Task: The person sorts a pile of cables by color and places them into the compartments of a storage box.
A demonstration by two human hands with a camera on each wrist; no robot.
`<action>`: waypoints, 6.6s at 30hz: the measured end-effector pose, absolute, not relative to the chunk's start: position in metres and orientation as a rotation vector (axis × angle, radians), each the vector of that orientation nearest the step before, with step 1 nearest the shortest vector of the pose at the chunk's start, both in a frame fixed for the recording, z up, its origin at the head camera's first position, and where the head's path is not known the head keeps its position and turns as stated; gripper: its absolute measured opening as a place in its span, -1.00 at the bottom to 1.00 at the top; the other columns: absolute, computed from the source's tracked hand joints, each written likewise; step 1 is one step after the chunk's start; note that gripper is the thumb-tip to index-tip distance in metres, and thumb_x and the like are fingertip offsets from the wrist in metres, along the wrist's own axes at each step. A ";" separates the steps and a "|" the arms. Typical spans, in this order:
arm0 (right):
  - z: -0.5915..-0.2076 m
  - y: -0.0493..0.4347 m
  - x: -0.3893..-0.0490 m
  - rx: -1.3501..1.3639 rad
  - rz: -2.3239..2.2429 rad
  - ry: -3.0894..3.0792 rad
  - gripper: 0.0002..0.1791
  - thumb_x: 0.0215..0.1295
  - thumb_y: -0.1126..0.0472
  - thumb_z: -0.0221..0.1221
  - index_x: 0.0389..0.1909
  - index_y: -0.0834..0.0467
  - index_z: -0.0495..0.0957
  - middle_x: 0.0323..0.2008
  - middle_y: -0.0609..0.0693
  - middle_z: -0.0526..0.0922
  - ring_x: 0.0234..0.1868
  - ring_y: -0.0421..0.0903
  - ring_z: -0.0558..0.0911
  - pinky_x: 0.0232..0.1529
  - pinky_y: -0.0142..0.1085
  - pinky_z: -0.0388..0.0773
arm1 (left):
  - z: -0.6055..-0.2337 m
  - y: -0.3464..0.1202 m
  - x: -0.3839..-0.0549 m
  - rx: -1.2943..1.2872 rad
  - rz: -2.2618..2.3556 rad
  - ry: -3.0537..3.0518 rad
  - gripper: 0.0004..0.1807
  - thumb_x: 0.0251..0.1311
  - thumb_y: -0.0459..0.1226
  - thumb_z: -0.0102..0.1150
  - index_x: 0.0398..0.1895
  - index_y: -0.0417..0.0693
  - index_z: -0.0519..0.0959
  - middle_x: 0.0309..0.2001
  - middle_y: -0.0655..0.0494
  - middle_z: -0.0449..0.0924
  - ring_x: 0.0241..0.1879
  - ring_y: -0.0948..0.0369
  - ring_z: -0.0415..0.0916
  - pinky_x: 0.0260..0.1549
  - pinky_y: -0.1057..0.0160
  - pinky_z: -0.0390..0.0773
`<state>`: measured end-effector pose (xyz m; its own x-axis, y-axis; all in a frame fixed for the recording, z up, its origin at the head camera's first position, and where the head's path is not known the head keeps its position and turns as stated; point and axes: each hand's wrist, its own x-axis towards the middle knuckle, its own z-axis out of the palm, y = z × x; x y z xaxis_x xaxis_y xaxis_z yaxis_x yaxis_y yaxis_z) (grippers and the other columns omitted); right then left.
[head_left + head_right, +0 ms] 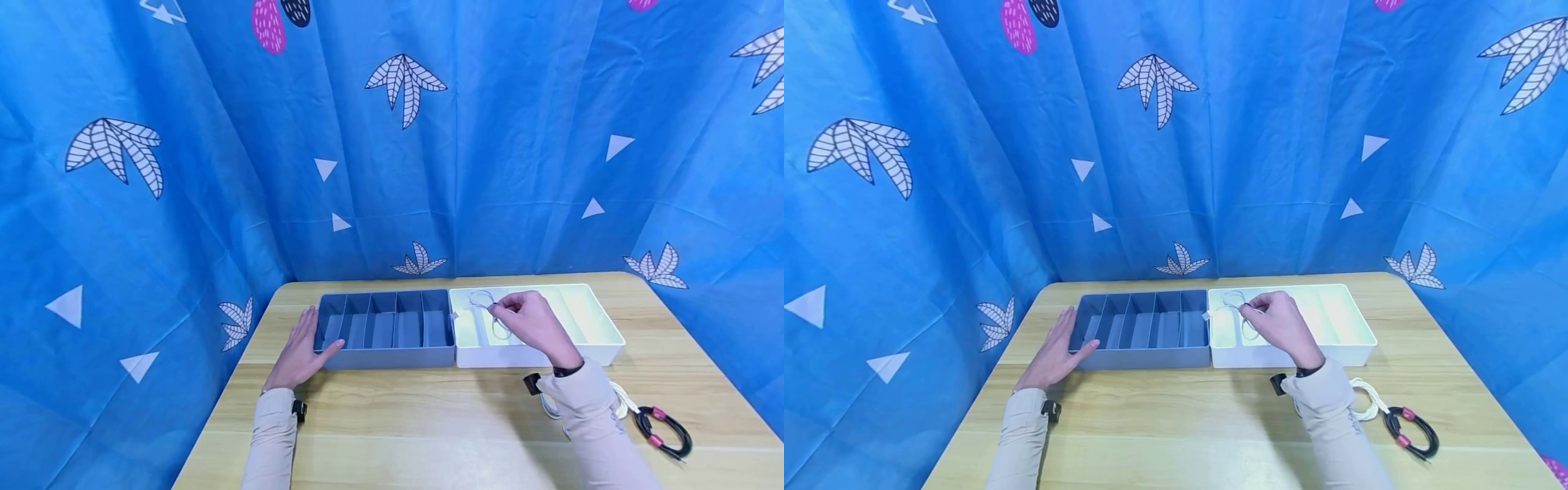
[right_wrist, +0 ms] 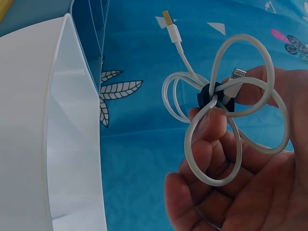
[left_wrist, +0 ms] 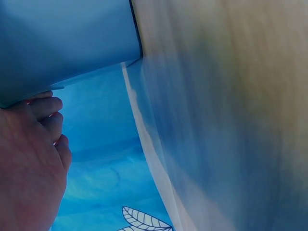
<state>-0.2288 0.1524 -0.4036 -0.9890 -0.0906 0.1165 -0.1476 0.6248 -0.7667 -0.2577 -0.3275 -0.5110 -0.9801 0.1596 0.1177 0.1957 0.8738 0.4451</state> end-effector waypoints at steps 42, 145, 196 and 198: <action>-0.412 0.109 -0.228 0.214 1.398 -2.706 -0.72 0.37 0.13 0.26 -0.28 0.28 0.78 -0.44 0.10 0.74 -0.45 -0.10 0.55 -0.41 -0.33 0.48 | -0.508 -0.336 -0.252 -0.322 -0.714 -2.973 0.20 0.31 0.44 -0.03 0.70 -0.10 -0.23 0.72 -0.01 -0.33 0.71 -0.08 -0.33 0.66 -0.20 -0.16; -0.449 0.062 -0.253 0.063 1.539 -2.674 -0.75 0.34 0.14 0.28 -0.36 0.27 0.75 -0.56 0.02 0.63 -0.51 -0.10 0.51 -0.47 -0.34 0.42 | -0.510 -0.335 -0.249 -0.307 -0.719 -2.963 0.20 0.31 0.44 -0.01 0.70 -0.14 -0.18 0.72 -0.05 -0.29 0.71 -0.06 -0.34 0.65 -0.22 -0.14; -0.462 0.046 -0.259 0.098 1.622 -2.628 -0.74 0.34 0.16 0.29 -0.39 0.29 0.76 -0.63 -0.03 0.61 -0.58 -0.15 0.53 -0.51 -0.36 0.46 | -0.508 -0.332 -0.245 -0.285 -0.734 -2.969 0.20 0.30 0.45 -0.02 0.70 -0.10 -0.20 0.72 -0.10 -0.24 0.71 -0.06 -0.32 0.66 -0.22 -0.14; -0.463 0.045 -0.258 0.105 1.615 -2.626 -0.74 0.33 0.17 0.29 -0.36 0.31 0.77 -0.62 -0.02 0.62 -0.57 -0.15 0.53 -0.50 -0.36 0.46 | -0.508 -0.332 -0.245 -0.288 -0.729 -2.971 0.20 0.30 0.45 -0.02 0.70 -0.10 -0.20 0.72 -0.09 -0.25 0.71 -0.07 -0.32 0.65 -0.22 -0.14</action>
